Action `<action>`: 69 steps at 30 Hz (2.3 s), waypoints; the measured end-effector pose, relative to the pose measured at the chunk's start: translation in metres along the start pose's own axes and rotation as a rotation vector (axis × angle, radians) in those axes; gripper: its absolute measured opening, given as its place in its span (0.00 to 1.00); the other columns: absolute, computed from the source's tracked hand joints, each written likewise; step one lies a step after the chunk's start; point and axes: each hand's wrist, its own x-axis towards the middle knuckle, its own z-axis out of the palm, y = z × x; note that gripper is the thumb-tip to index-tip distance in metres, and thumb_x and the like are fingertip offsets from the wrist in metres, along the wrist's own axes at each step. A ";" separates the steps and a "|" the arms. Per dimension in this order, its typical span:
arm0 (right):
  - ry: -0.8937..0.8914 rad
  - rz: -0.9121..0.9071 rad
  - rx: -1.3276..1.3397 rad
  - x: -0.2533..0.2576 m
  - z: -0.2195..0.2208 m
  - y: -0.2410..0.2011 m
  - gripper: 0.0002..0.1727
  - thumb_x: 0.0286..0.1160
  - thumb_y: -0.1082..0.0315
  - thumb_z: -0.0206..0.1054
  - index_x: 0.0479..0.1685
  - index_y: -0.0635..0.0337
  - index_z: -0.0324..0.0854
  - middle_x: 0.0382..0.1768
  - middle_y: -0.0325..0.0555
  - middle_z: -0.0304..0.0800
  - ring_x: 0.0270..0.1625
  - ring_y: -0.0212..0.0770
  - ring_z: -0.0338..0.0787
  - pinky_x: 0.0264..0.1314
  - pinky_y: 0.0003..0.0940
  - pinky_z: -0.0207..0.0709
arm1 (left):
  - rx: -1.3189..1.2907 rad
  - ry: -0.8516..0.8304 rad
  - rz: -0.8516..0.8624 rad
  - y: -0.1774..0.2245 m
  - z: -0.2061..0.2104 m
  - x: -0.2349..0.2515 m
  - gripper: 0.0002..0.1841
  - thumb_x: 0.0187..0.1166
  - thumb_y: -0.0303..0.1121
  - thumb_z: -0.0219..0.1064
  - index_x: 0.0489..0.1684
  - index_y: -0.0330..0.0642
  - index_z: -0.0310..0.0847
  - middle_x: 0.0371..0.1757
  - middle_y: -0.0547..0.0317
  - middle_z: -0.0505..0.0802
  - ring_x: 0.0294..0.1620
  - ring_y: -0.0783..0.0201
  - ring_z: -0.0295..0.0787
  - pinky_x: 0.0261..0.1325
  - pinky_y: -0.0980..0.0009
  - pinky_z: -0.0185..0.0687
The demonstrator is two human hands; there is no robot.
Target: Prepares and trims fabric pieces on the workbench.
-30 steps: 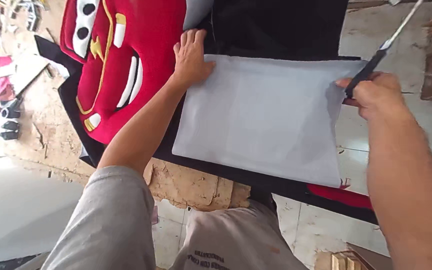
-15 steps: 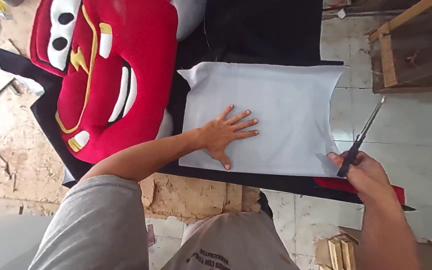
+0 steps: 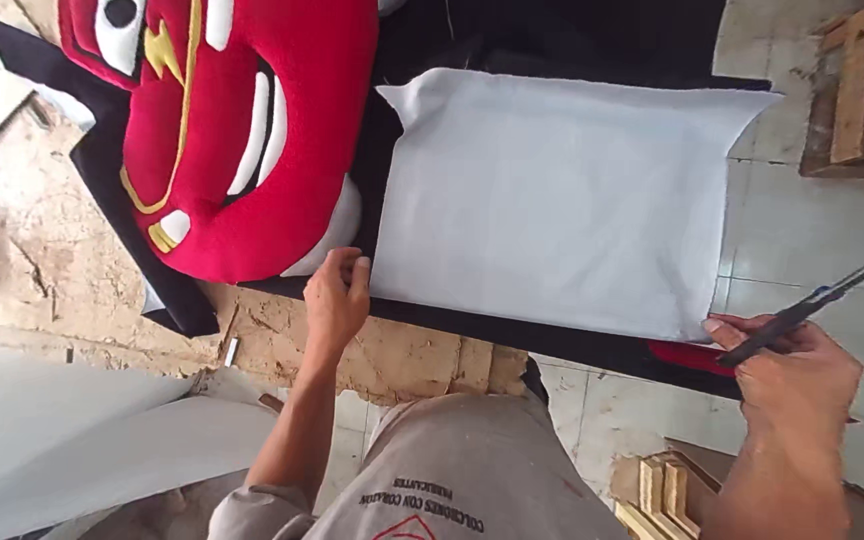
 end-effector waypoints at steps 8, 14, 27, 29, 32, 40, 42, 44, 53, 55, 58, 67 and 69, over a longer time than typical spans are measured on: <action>-0.006 0.093 -0.010 0.011 -0.004 -0.004 0.19 0.57 0.69 0.82 0.45 0.55 0.79 0.32 0.27 0.83 0.28 0.18 0.81 0.29 0.17 0.76 | -0.348 -0.077 -0.081 0.003 0.014 -0.004 0.19 0.77 0.35 0.71 0.65 0.40 0.81 0.43 0.58 0.96 0.37 0.66 0.92 0.47 0.62 0.90; -0.079 -0.123 0.375 -0.001 -0.023 0.013 0.22 0.55 0.75 0.76 0.47 0.47 0.74 0.35 0.21 0.89 0.29 0.22 0.87 0.29 0.19 0.84 | -0.688 -0.173 -0.037 -0.005 -0.004 -0.014 0.24 0.72 0.22 0.70 0.69 0.33 0.75 0.43 0.57 0.95 0.40 0.67 0.93 0.48 0.69 0.91; -0.155 -0.014 0.110 -0.026 -0.033 0.041 0.23 0.59 0.66 0.79 0.53 0.53 0.75 0.42 0.27 0.89 0.36 0.21 0.89 0.34 0.20 0.84 | -0.162 -0.100 0.096 -0.022 -0.006 -0.030 0.28 0.78 0.41 0.69 0.75 0.38 0.73 0.58 0.53 0.92 0.41 0.64 0.91 0.45 0.61 0.88; -0.159 -0.016 0.105 -0.023 -0.034 0.044 0.23 0.63 0.65 0.78 0.56 0.55 0.74 0.46 0.29 0.92 0.39 0.21 0.90 0.37 0.21 0.85 | 0.009 -0.074 0.352 -0.005 -0.014 -0.019 0.36 0.76 0.53 0.69 0.81 0.41 0.71 0.74 0.51 0.85 0.69 0.58 0.84 0.69 0.54 0.82; -0.156 -0.025 0.112 -0.021 -0.037 0.047 0.22 0.63 0.63 0.78 0.54 0.53 0.75 0.46 0.28 0.93 0.39 0.21 0.91 0.36 0.19 0.85 | 0.263 -0.243 0.819 0.038 -0.005 0.008 0.56 0.63 0.80 0.60 0.90 0.49 0.62 0.94 0.52 0.63 0.96 0.43 0.44 0.91 0.34 0.43; -0.139 -0.034 0.100 -0.029 -0.036 0.054 0.24 0.61 0.60 0.81 0.54 0.56 0.76 0.45 0.30 0.92 0.42 0.22 0.91 0.42 0.21 0.87 | 0.512 -0.656 1.263 0.079 0.056 0.070 0.72 0.41 0.88 0.62 0.97 0.55 0.50 0.98 0.51 0.49 0.98 0.42 0.29 0.89 0.26 0.21; -0.134 -0.037 0.118 -0.033 -0.037 0.056 0.24 0.61 0.59 0.80 0.55 0.56 0.77 0.45 0.30 0.93 0.43 0.22 0.91 0.45 0.22 0.87 | 0.535 -0.698 1.272 0.076 0.065 0.074 0.74 0.38 0.88 0.66 0.97 0.57 0.48 0.98 0.51 0.47 0.98 0.43 0.27 0.88 0.24 0.19; -0.120 -0.037 0.127 -0.036 -0.036 0.056 0.24 0.61 0.58 0.80 0.53 0.56 0.78 0.45 0.30 0.93 0.43 0.22 0.91 0.44 0.22 0.87 | 0.564 -0.716 1.278 0.074 0.071 0.078 0.75 0.36 0.88 0.67 0.98 0.59 0.46 0.99 0.53 0.44 0.98 0.44 0.24 0.87 0.24 0.15; -0.098 -0.009 0.141 -0.049 -0.031 0.061 0.24 0.61 0.58 0.80 0.53 0.56 0.77 0.44 0.29 0.92 0.40 0.23 0.91 0.44 0.21 0.87 | 0.622 -0.738 1.291 0.078 0.074 0.091 0.76 0.35 0.89 0.66 0.98 0.63 0.43 0.99 0.55 0.39 0.98 0.44 0.19 0.85 0.21 0.14; -0.090 -0.011 0.150 -0.050 -0.030 0.063 0.25 0.62 0.56 0.81 0.54 0.55 0.76 0.45 0.30 0.92 0.42 0.23 0.91 0.44 0.21 0.87 | 0.622 -0.738 1.299 0.078 0.072 0.091 0.76 0.35 0.89 0.66 0.98 0.63 0.43 0.99 0.55 0.40 0.98 0.44 0.20 0.85 0.21 0.14; -0.068 -0.012 0.095 -0.046 -0.030 0.060 0.29 0.63 0.49 0.81 0.55 0.58 0.76 0.44 0.29 0.91 0.41 0.21 0.90 0.43 0.21 0.86 | 0.560 -0.713 1.335 0.073 0.064 0.094 0.74 0.35 0.87 0.68 0.97 0.61 0.48 0.99 0.55 0.45 0.98 0.45 0.25 0.87 0.24 0.15; -0.085 0.061 0.223 -0.028 -0.021 0.045 0.19 0.58 0.65 0.79 0.46 0.48 0.76 0.33 0.23 0.86 0.29 0.24 0.89 0.34 0.22 0.89 | 0.569 -0.693 1.353 0.044 0.059 0.092 0.69 0.48 0.89 0.57 0.98 0.59 0.45 0.99 0.53 0.44 0.98 0.44 0.24 0.88 0.25 0.16; -0.120 0.037 0.284 -0.032 -0.029 0.056 0.20 0.56 0.64 0.82 0.46 0.46 0.77 0.34 0.23 0.89 0.31 0.26 0.91 0.35 0.23 0.89 | 0.562 -0.721 1.374 0.040 0.059 0.084 0.67 0.50 0.89 0.55 0.98 0.60 0.44 0.99 0.54 0.44 0.98 0.44 0.23 0.88 0.25 0.14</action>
